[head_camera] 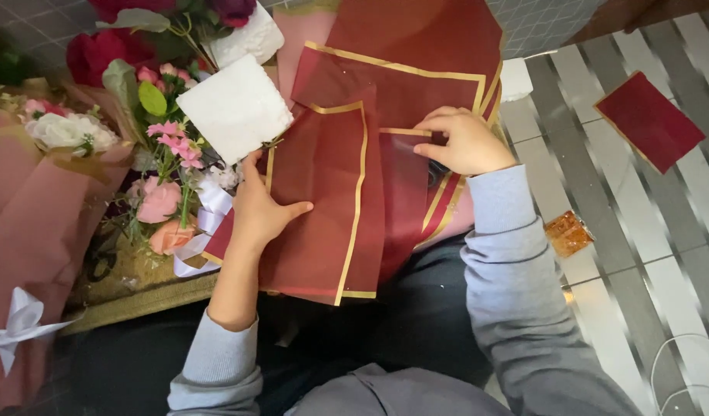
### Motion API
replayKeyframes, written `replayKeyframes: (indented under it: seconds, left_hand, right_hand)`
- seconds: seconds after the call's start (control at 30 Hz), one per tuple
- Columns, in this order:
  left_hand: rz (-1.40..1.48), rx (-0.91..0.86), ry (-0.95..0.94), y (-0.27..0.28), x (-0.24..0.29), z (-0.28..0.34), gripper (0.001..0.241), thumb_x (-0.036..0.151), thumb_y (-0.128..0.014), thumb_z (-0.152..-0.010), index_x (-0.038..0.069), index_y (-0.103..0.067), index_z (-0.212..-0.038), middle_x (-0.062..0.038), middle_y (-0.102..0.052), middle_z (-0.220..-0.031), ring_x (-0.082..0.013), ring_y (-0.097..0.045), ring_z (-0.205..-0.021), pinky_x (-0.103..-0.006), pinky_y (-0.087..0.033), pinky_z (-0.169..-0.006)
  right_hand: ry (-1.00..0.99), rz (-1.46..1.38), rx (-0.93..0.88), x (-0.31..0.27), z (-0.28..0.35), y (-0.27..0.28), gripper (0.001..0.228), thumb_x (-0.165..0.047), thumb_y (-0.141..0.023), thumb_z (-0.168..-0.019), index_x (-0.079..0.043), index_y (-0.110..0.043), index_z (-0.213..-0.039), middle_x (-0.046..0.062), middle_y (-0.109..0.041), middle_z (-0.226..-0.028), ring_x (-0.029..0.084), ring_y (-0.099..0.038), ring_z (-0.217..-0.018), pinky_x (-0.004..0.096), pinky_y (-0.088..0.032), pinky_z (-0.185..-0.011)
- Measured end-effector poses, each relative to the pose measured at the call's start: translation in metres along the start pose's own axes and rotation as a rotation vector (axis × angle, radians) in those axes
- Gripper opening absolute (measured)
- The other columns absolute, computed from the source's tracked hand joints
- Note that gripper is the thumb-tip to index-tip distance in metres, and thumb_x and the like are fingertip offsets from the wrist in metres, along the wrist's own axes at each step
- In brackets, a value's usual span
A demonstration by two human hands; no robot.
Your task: The person is wrapping a bouquet of flowers using multiple layers of decorative paper.
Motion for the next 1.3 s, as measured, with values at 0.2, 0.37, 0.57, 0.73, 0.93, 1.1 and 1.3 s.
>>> replayKeyframes:
  seconds: [0.2,0.37,0.57,0.73,0.93,1.1,1.3]
  left_hand:
    - [-0.007,0.069,-0.341,-0.006,0.004,0.008,0.106,0.012,-0.091,-0.057,-0.007,-0.04,-0.147,-0.023,-0.058,-0.145,-0.0366,-0.059,-0.13,-0.0427,-0.043,-0.106]
    - [-0.291,0.009,-0.13,-0.029,0.004,0.016,0.107,0.015,-0.085,-0.072,0.005,-0.024,-0.159,-0.024,-0.047,-0.14,-0.0453,-0.057,-0.112,-0.0505,-0.052,-0.093]
    - [-0.176,-0.033,0.015,-0.025,0.002,0.012,0.121,0.01,-0.089,-0.066,0.009,-0.015,-0.162,-0.021,-0.053,-0.143,-0.0377,-0.061,-0.121,-0.0439,-0.052,-0.095]
    - [-0.131,0.011,-0.053,-0.02,0.008,0.015,0.118,0.006,-0.09,-0.061,0.002,-0.023,-0.159,-0.018,-0.057,-0.146,-0.0381,-0.06,-0.125,-0.0424,-0.049,-0.1]
    - [0.028,0.011,-0.072,-0.019,0.005,0.02,0.103,0.0,-0.085,-0.065,0.008,-0.032,-0.153,-0.011,-0.049,-0.155,-0.0298,-0.05,-0.141,-0.0388,-0.043,-0.109]
    - [0.176,-0.023,-0.079,-0.022,-0.009,0.016,0.099,0.002,-0.084,-0.066,0.008,-0.034,-0.152,-0.017,-0.05,-0.154,-0.0328,-0.052,-0.139,-0.0393,-0.045,-0.108]
    - [0.19,-0.015,-0.129,-0.024,-0.013,0.011,0.104,0.0,-0.086,-0.062,0.007,-0.033,-0.151,-0.015,-0.049,-0.156,-0.0318,-0.05,-0.142,-0.0377,-0.042,-0.111]
  right_hand:
    - [0.013,0.081,0.55,0.019,0.006,0.049,0.043,-0.025,-0.081,-0.09,0.001,-0.073,-0.123,0.023,-0.066,-0.116,0.038,-0.063,-0.101,0.046,-0.05,-0.088]
    - [-0.239,-0.039,0.622,0.085,-0.002,0.035,0.078,-0.019,-0.09,-0.077,-0.003,-0.052,-0.143,0.022,-0.062,-0.113,0.036,-0.061,-0.097,0.045,-0.052,-0.084]
    - [-0.293,-0.198,0.688,0.094,-0.008,0.026,0.045,-0.002,-0.082,-0.079,-0.006,-0.064,-0.12,0.001,-0.064,-0.078,0.016,-0.061,-0.066,0.03,-0.053,-0.065]
    - [-0.239,-0.163,0.765,0.092,-0.008,0.031,0.013,-0.009,-0.078,-0.087,-0.002,-0.073,-0.097,0.005,-0.069,-0.079,0.017,-0.061,-0.065,0.03,-0.053,-0.062]
    - [-0.093,-0.234,0.93,0.061,0.005,0.053,0.01,-0.006,-0.076,-0.095,0.002,-0.075,-0.1,0.007,-0.069,-0.079,0.015,-0.06,-0.066,0.027,-0.053,-0.062]
    - [-0.007,-0.464,0.976,0.056,0.008,0.057,0.005,-0.005,-0.057,-0.108,-0.002,-0.057,-0.111,0.013,-0.074,-0.091,0.013,-0.062,-0.07,0.026,-0.051,-0.062]
    - [-0.055,-0.725,0.954,0.064,0.003,0.053,0.007,-0.007,-0.051,-0.106,-0.007,-0.056,-0.11,0.011,-0.071,-0.103,0.014,-0.065,-0.087,0.027,-0.056,-0.077]
Point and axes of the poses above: each hand's wrist, its own z-axis away from the middle knuckle, its own y-axis out of the back of the hand, x = y × z, the point moved 8 cm from there along -z, towards the middle knuckle
